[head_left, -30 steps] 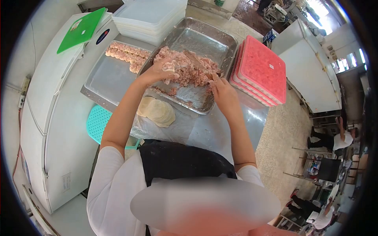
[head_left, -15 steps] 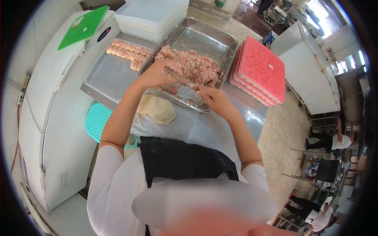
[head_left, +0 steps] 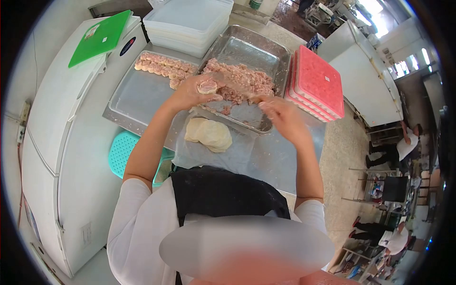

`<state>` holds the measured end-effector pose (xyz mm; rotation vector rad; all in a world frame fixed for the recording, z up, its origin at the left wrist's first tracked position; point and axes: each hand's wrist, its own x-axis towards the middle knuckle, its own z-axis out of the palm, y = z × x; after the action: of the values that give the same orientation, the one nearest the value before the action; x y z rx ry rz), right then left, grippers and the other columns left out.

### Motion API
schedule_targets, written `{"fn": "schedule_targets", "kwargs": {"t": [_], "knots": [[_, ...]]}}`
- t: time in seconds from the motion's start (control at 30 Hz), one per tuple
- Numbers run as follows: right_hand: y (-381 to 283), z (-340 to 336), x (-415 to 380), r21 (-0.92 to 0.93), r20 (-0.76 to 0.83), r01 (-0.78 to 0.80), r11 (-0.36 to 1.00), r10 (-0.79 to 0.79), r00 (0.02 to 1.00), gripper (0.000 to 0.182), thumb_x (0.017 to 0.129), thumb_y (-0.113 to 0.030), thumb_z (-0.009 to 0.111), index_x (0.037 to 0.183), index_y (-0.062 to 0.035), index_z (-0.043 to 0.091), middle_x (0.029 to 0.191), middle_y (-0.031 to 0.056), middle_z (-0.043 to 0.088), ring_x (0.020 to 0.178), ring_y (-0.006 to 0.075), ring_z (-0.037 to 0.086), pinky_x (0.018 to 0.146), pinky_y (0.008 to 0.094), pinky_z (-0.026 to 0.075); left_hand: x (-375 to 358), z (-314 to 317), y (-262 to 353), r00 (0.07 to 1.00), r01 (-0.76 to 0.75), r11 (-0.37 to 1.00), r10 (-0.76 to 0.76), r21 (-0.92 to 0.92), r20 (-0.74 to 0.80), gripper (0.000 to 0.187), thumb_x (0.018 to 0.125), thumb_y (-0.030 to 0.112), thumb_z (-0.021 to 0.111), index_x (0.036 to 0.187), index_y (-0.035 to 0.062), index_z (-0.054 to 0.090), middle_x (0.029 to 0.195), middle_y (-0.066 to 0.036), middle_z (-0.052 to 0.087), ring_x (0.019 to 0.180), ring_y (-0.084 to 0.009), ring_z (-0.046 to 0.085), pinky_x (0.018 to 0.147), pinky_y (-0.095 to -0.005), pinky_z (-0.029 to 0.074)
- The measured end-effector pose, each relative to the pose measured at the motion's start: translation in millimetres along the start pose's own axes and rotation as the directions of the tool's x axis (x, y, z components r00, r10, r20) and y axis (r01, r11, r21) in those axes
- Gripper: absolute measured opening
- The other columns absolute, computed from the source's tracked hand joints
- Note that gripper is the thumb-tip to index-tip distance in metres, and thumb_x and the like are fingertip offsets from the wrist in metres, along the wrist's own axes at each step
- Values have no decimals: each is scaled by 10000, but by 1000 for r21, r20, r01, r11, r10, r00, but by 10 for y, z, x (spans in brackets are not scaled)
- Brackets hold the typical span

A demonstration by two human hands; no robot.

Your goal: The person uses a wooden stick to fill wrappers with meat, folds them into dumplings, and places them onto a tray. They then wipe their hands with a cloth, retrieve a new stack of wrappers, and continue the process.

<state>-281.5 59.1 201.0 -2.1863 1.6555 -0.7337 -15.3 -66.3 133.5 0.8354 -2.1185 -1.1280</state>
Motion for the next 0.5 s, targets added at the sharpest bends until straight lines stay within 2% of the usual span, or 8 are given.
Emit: {"fn": "schedule_targets", "kwargs": {"t": [0.1,0.17,0.23,0.3,0.37,0.43,0.47,0.5], "knots": [[-113,469,111,-24,59,97,995,-95,994,292,912,-207,579,1122,-12,637,1092,156,654,943,305,637,837,342,491,-107,-221,-151,998,33,996,-28,78,-62,482,698,242,815,1083,25,622,1082,-111,651,1021,-202,591,898,-325,446],[-172,521,255,-25,121,-41,999,44,992,291,910,-193,585,1118,4,633,1129,162,646,998,289,627,898,336,464,-182,-433,-304,992,64,991,-51,114,-116,470,702,239,814,1070,17,624,1078,-110,653,1022,-193,588,893,-325,449],[-247,524,309,44,88,-68,997,64,994,293,910,-186,589,1126,8,630,1117,154,654,994,261,629,892,324,461,-270,-699,-502,985,156,987,-154,-24,71,544,699,271,816,1115,-3,598,1079,-129,641,1007,-190,580,898,-327,444],[-308,585,291,116,60,-103,988,97,994,296,909,-180,593,1133,11,627,1106,146,661,990,234,632,887,311,459,-411,-945,-713,991,132,991,-132,-1,3,550,687,313,814,1091,9,597,1060,-136,643,998,-216,592,871,-347,453],[-326,729,192,202,-65,-257,945,274,959,306,920,-200,598,1149,-1,628,1087,135,668,975,186,619,862,290,458,-541,-1213,-1052,992,105,994,-104,21,-69,558,676,354,812,1068,20,597,1041,-144,646,989,-241,603,844,-368,463],[-274,905,47,256,-62,-334,907,360,931,301,925,-211,598,1155,-20,636,1068,133,671,963,170,611,850,274,454,-642,-1404,-1570,961,277,958,-276,70,-29,549,691,339,794,1088,32,570,1088,-134,625,1031,-233,582,877,-369,450],[-212,999,-50,313,-62,-397,863,436,898,298,931,-223,598,1161,-39,645,1048,131,673,951,154,602,838,257,449,-664,-1455,-1718,955,293,935,-298,200,-7,582,706,325,781,1166,41,562,1159,-150,605,1108,-246,548,948,-361,415],[-176,1083,-128,410,20,-539,736,583,812,287,932,-237,600,1175,-96,660,976,125,689,877,136,619,789,221,454,-656,-1500,-1796,948,298,896,-319,328,11,621,721,310,768,1243,51,554,1229,-166,584,1185,-259,515,1018,-354,379]]}}
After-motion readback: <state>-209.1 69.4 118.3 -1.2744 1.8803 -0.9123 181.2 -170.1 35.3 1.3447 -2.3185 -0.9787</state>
